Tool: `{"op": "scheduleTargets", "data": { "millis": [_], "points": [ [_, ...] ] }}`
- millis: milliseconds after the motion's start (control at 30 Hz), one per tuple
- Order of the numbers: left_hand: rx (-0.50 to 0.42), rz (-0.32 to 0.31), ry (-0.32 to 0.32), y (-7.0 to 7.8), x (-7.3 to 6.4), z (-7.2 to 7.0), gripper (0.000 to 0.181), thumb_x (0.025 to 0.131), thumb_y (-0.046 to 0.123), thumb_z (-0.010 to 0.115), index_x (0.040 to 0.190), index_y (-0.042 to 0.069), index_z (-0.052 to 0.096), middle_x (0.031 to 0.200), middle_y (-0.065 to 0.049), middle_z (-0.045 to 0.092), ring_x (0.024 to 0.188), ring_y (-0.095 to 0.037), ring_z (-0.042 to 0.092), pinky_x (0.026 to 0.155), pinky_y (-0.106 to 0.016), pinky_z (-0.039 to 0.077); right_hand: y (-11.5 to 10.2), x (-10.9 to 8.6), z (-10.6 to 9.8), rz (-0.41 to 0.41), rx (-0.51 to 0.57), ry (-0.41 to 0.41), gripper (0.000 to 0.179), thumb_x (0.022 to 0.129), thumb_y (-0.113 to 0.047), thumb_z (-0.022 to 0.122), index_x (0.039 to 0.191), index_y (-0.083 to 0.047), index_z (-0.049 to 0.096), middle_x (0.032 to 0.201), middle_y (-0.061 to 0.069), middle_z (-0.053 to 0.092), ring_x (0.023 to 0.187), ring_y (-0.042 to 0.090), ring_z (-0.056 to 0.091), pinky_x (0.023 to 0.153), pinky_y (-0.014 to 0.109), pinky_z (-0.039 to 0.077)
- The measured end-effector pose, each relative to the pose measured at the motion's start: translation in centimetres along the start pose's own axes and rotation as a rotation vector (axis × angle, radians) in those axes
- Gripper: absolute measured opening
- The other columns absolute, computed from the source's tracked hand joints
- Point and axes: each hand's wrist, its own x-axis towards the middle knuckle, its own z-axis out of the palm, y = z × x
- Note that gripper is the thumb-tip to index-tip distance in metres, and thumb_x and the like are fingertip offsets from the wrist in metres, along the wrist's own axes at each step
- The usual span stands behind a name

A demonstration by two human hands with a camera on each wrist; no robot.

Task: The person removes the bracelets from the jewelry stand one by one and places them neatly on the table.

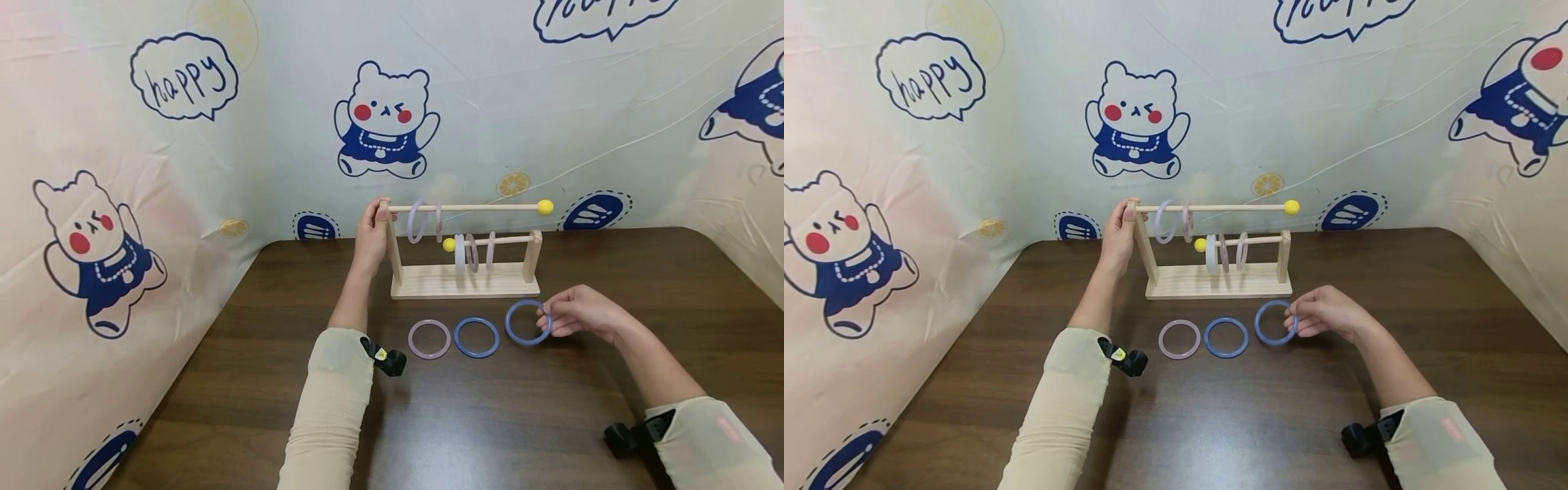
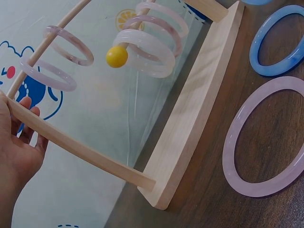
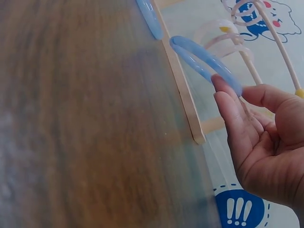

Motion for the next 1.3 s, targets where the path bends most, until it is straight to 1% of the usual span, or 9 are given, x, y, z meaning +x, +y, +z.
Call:
{"op": "scheduleTargets", "data": {
  "millis": [133, 300, 400, 467, 567, 700, 933, 1100, 1300],
  "points": [
    [0.015, 0.019, 0.014, -0.8, 0.3, 0.0, 0.042, 0.098, 0.029, 0.04, 0.129, 0.002, 0.048, 0.113, -0.016, 0.056, 0.106, -0.028, 0.053, 0.093, -0.038, 0.037, 0.2, 0.0, 0.1, 0.003, -0.009, -0.009, 0.03, 0.093, -0.003, 0.043, 0.106, 0.023, 0.051, 0.084, 0.014, 0.068, 0.073, 0.015, 0.067, 0.066, 0.03, 0.053],
    [0.027, 0.026, 0.023, -0.9, 0.4, 0.1, 0.041, 0.097, 0.03, 0.04, 0.128, 0.004, 0.049, 0.111, -0.016, 0.056, 0.104, -0.026, 0.054, 0.092, -0.037, 0.038, 0.4, 0.1, 0.3, 0.007, -0.022, -0.011, 0.029, 0.093, -0.002, 0.042, 0.105, 0.023, 0.051, 0.083, 0.013, 0.068, 0.072, 0.014, 0.067, 0.065, 0.029, 0.053],
    [0.01, 0.022, 0.019, -0.8, 0.3, 0.0, 0.041, 0.097, 0.029, 0.04, 0.128, 0.003, 0.048, 0.112, -0.018, 0.056, 0.105, -0.027, 0.053, 0.093, -0.038, 0.037, 0.3, 0.1, 0.5, 0.02, -0.047, 0.006, 0.029, 0.093, -0.002, 0.042, 0.105, 0.023, 0.052, 0.083, 0.013, 0.068, 0.071, 0.013, 0.066, 0.064, 0.029, 0.053],
    [-0.003, 0.02, 0.012, -0.6, 0.2, 0.0, 0.04, 0.098, 0.027, 0.041, 0.128, 0.002, 0.048, 0.113, -0.02, 0.056, 0.106, -0.029, 0.053, 0.093, -0.038, 0.037, 0.2, 0.1, 0.7, 0.032, -0.086, 0.026, 0.028, 0.093, -0.002, 0.043, 0.104, 0.022, 0.053, 0.083, 0.014, 0.068, 0.069, 0.012, 0.066, 0.063, 0.029, 0.053],
    [-0.001, 0.017, 0.007, 0.5, -0.3, 0.1, 0.037, 0.099, 0.022, 0.04, 0.127, -0.001, 0.048, 0.112, -0.022, 0.055, 0.107, -0.031, 0.052, 0.094, -0.038, 0.037, 0.0, 0.1, 1.0, 0.041, -0.183, 0.055, 0.026, 0.091, -0.001, 0.044, 0.101, 0.019, 0.056, 0.083, 0.015, 0.067, 0.066, 0.012, 0.065, 0.061, 0.03, 0.053],
    [0.008, 0.007, 0.015, 1.7, -1.0, 0.2, 0.034, 0.1, 0.019, 0.039, 0.125, -0.001, 0.048, 0.108, -0.02, 0.056, 0.105, -0.03, 0.053, 0.093, -0.038, 0.038, -0.2, 0.0, 1.4, 0.047, -0.316, 0.096, 0.023, 0.089, -0.002, 0.048, 0.095, 0.016, 0.062, 0.077, 0.013, 0.067, 0.063, 0.013, 0.064, 0.058, 0.031, 0.053],
    [0.014, 0.022, 0.029, -0.7, 0.2, 0.0, 0.04, 0.098, 0.029, 0.04, 0.127, 0.003, 0.049, 0.109, -0.015, 0.057, 0.103, -0.025, 0.054, 0.092, -0.038, 0.037, -0.3, 0.0, 1.7, 0.075, -0.44, 0.158, 0.018, 0.085, -0.004, 0.057, 0.088, 0.011, 0.066, 0.064, 0.01, 0.065, 0.059, 0.018, 0.064, 0.055, 0.032, 0.052],
    [0.025, 0.025, 0.032, -1.0, 0.3, 0.1, 0.04, 0.097, 0.03, 0.041, 0.127, 0.005, 0.05, 0.11, -0.013, 0.057, 0.102, -0.023, 0.054, 0.092, -0.039, 0.038, -0.4, 0.1, 1.8, 0.093, -0.498, 0.186, 0.016, 0.085, -0.005, 0.059, 0.085, 0.008, 0.068, 0.062, 0.009, 0.064, 0.058, 0.019, 0.064, 0.054, 0.032, 0.052],
    [0.019, 0.031, 0.029, -1.2, 0.4, 0.1, 0.039, 0.098, 0.029, 0.04, 0.127, 0.005, 0.049, 0.109, -0.014, 0.057, 0.102, -0.024, 0.055, 0.092, -0.038, 0.038, -0.4, 0.0, 1.8, 0.093, -0.548, 0.187, 0.016, 0.085, -0.007, 0.06, 0.08, 0.007, 0.067, 0.061, 0.009, 0.064, 0.056, 0.019, 0.064, 0.053, 0.032, 0.052]
  ]
}}
